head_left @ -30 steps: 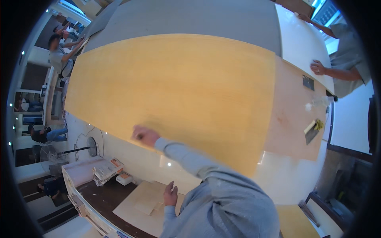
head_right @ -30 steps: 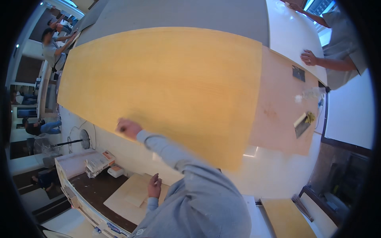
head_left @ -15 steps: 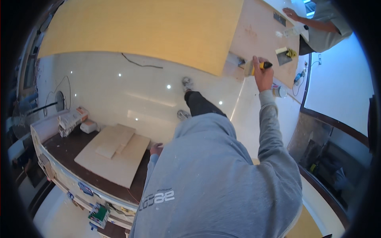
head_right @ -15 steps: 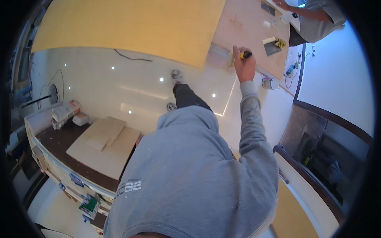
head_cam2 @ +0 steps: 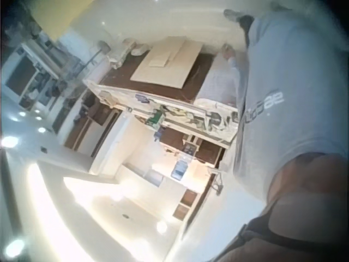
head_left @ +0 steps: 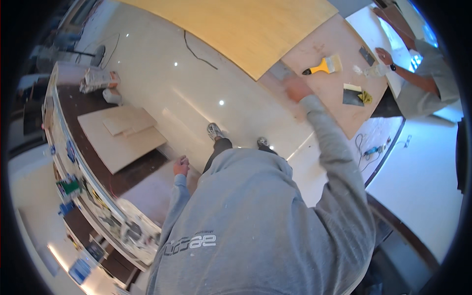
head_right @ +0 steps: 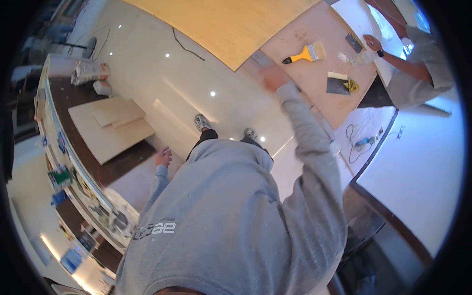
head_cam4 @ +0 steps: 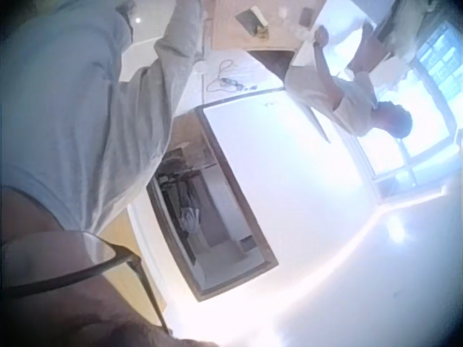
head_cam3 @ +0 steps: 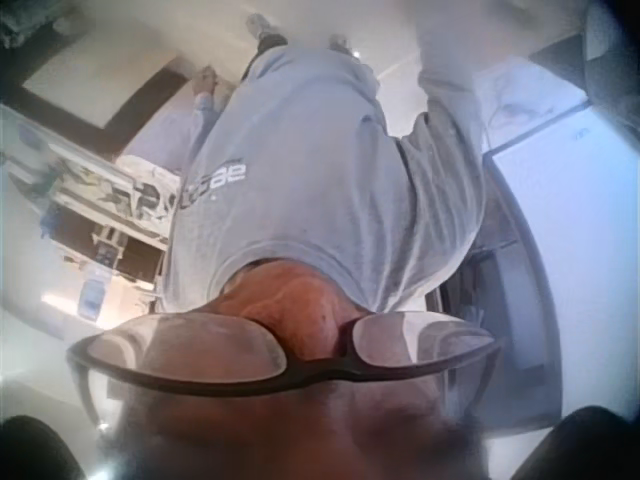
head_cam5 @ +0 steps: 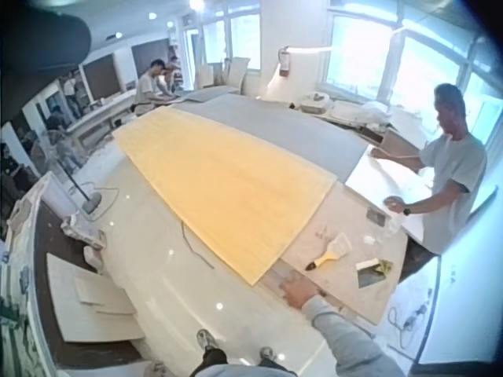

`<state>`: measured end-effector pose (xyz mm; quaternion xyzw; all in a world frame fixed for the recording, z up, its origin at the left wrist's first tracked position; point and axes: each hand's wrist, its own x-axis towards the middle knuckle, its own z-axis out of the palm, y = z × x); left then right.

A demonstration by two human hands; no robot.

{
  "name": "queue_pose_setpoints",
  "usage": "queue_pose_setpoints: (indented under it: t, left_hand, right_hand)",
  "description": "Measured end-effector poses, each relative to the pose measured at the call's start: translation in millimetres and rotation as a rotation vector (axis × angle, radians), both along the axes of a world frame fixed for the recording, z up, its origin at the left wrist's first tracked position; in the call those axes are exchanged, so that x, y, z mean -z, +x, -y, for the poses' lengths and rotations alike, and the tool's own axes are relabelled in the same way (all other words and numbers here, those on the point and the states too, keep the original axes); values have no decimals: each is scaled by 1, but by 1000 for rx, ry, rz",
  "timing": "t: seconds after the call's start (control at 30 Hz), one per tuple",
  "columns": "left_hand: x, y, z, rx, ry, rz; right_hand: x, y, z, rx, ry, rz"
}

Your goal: The person applies a clear coating to a large wooden board using a wide brush, making long strokes across the length of the surface.

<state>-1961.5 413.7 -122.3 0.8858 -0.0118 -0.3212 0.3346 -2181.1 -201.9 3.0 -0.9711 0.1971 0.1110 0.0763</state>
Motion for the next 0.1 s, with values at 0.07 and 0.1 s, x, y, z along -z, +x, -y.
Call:
queue_pose_setpoints:
  t: [0.07,0.1]
  left_hand:
    - [29,-52,-18,228,226,36]
    - [67,-86,-45,393,350,173]
  right_hand:
    - [51,-14,-85,-95,153,299]
    - [53,-12,-81,-136,165,305]
